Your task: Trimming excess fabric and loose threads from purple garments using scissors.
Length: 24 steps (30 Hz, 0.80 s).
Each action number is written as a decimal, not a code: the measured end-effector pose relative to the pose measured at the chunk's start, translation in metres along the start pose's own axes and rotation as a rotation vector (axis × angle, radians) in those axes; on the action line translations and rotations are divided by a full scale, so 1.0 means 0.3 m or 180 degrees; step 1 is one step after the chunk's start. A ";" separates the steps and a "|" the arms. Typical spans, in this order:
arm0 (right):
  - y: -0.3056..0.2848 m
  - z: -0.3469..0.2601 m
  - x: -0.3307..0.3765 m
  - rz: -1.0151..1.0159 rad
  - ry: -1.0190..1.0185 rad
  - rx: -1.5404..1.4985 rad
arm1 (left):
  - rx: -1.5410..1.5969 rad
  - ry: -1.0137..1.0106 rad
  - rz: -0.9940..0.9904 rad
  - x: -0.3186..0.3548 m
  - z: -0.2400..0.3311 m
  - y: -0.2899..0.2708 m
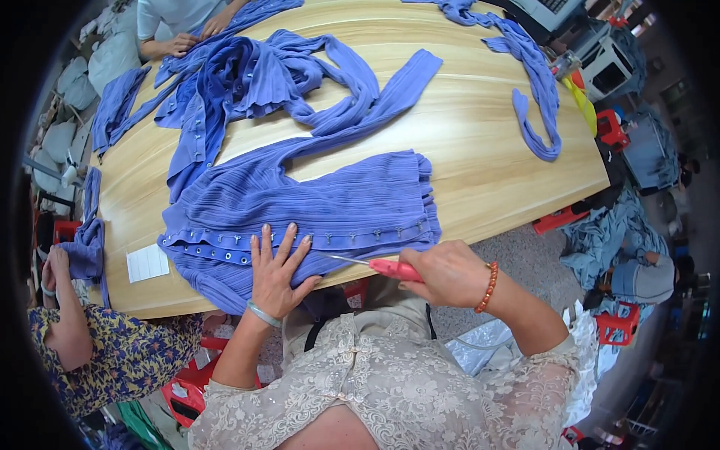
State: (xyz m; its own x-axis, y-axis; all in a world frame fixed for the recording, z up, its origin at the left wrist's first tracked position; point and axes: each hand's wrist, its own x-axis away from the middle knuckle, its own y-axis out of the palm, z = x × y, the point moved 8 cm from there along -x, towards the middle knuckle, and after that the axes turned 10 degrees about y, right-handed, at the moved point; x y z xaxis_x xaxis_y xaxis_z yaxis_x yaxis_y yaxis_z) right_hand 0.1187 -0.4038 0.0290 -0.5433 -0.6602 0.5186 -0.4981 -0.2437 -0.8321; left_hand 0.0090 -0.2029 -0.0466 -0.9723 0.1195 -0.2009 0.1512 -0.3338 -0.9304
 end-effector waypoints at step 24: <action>0.052 0.062 0.056 0.0138 0.0063 -0.0413 | 0.0181 0.0466 -0.0337 -0.106 0.142 0.073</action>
State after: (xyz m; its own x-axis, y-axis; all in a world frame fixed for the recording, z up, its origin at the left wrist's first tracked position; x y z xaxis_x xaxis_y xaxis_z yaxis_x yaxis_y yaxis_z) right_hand 0.1142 -0.4319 0.0211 -0.5788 -0.6536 0.4876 -0.5565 -0.1205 -0.8220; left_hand 0.0357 -0.2538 -0.0477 -0.9453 0.2902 -0.1491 0.0351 -0.3639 -0.9308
